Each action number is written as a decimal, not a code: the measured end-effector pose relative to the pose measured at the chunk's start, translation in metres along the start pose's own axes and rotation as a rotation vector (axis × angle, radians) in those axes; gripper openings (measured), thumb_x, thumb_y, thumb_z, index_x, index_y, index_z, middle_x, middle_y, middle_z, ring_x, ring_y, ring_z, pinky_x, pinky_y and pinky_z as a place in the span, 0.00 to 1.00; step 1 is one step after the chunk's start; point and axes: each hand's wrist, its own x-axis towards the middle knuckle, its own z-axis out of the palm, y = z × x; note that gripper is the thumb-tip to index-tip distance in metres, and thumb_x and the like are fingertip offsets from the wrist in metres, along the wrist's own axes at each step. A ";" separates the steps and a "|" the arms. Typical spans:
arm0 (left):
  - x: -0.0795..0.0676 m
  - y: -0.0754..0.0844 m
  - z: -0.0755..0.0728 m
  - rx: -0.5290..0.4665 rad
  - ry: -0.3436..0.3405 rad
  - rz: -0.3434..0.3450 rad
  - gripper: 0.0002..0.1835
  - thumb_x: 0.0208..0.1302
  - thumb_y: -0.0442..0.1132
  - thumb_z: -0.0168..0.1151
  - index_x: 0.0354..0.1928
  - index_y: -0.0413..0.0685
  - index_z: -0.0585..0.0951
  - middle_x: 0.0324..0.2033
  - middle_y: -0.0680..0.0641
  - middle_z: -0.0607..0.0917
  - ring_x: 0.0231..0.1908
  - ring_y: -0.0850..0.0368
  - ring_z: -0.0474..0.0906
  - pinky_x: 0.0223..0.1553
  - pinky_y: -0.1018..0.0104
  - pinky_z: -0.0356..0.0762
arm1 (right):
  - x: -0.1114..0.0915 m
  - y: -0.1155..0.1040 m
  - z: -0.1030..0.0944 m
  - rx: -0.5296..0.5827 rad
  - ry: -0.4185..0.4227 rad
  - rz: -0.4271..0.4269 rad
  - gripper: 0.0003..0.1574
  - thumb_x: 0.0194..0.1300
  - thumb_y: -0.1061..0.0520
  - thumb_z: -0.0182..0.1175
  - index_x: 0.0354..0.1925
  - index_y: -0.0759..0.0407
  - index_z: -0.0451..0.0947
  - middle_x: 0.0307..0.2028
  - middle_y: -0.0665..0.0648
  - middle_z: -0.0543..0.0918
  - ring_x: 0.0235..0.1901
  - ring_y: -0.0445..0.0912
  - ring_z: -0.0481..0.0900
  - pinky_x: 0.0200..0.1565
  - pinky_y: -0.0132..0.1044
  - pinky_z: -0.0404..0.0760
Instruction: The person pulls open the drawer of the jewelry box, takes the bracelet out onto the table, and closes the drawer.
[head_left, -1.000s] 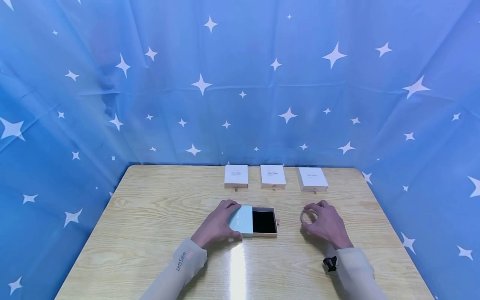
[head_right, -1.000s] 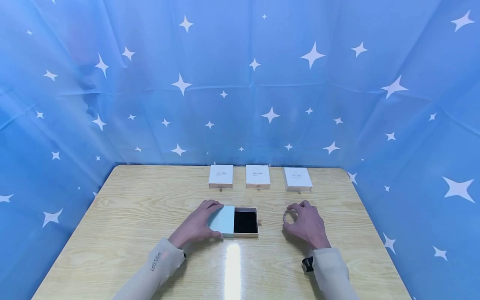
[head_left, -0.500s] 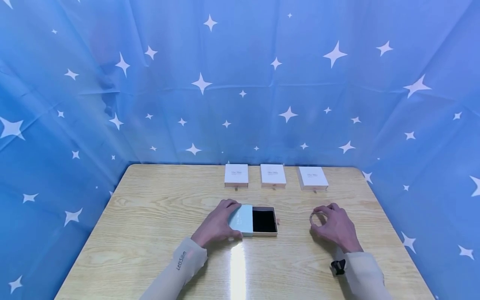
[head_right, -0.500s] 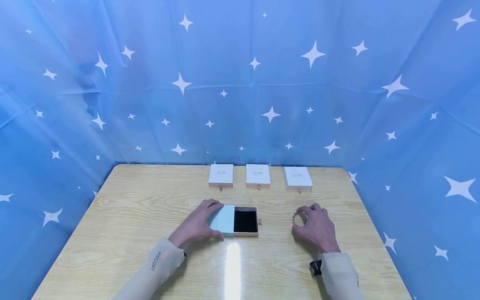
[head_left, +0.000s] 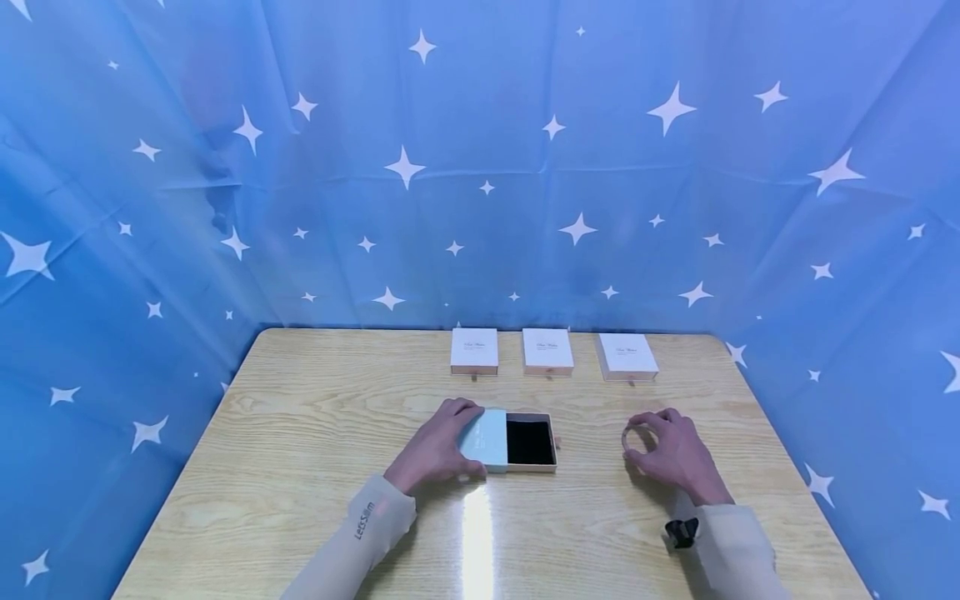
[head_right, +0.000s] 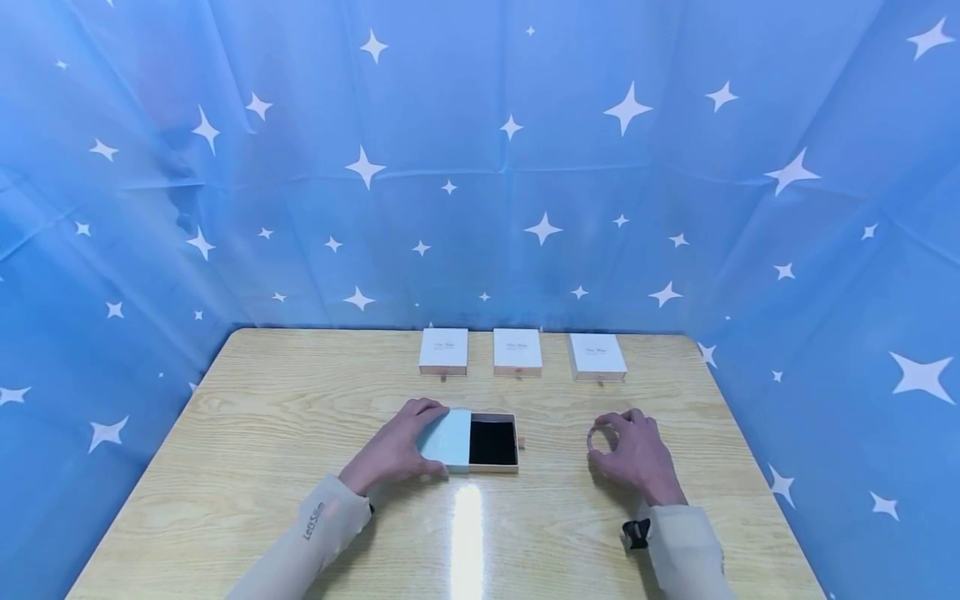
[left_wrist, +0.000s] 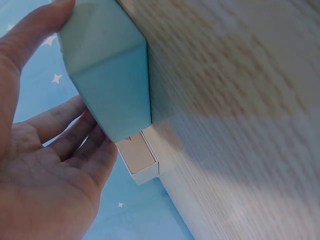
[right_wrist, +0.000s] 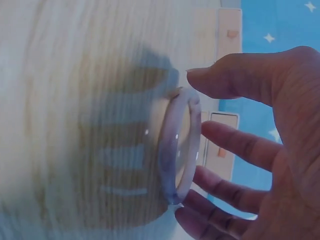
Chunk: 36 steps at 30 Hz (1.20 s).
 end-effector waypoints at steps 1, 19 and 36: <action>0.000 0.000 0.000 -0.001 0.000 0.000 0.53 0.45 0.54 0.83 0.74 0.50 0.70 0.70 0.50 0.71 0.70 0.53 0.67 0.71 0.54 0.72 | 0.000 0.000 0.000 -0.002 -0.003 -0.003 0.29 0.54 0.46 0.75 0.53 0.55 0.85 0.50 0.69 0.78 0.49 0.65 0.74 0.43 0.61 0.79; 0.001 -0.001 0.002 0.001 -0.002 -0.016 0.53 0.44 0.55 0.84 0.74 0.51 0.70 0.70 0.50 0.71 0.69 0.53 0.68 0.70 0.54 0.72 | 0.013 -0.035 -0.015 0.314 -0.104 -0.048 0.42 0.68 0.37 0.66 0.72 0.55 0.70 0.69 0.69 0.72 0.60 0.66 0.78 0.56 0.61 0.81; 0.002 0.001 -0.001 0.001 -0.005 -0.014 0.53 0.45 0.54 0.84 0.74 0.51 0.70 0.70 0.50 0.72 0.69 0.53 0.68 0.71 0.54 0.72 | 0.024 -0.068 0.014 0.665 -0.282 -0.019 0.30 0.70 0.52 0.66 0.62 0.68 0.76 0.48 0.65 0.88 0.42 0.51 0.87 0.38 0.43 0.89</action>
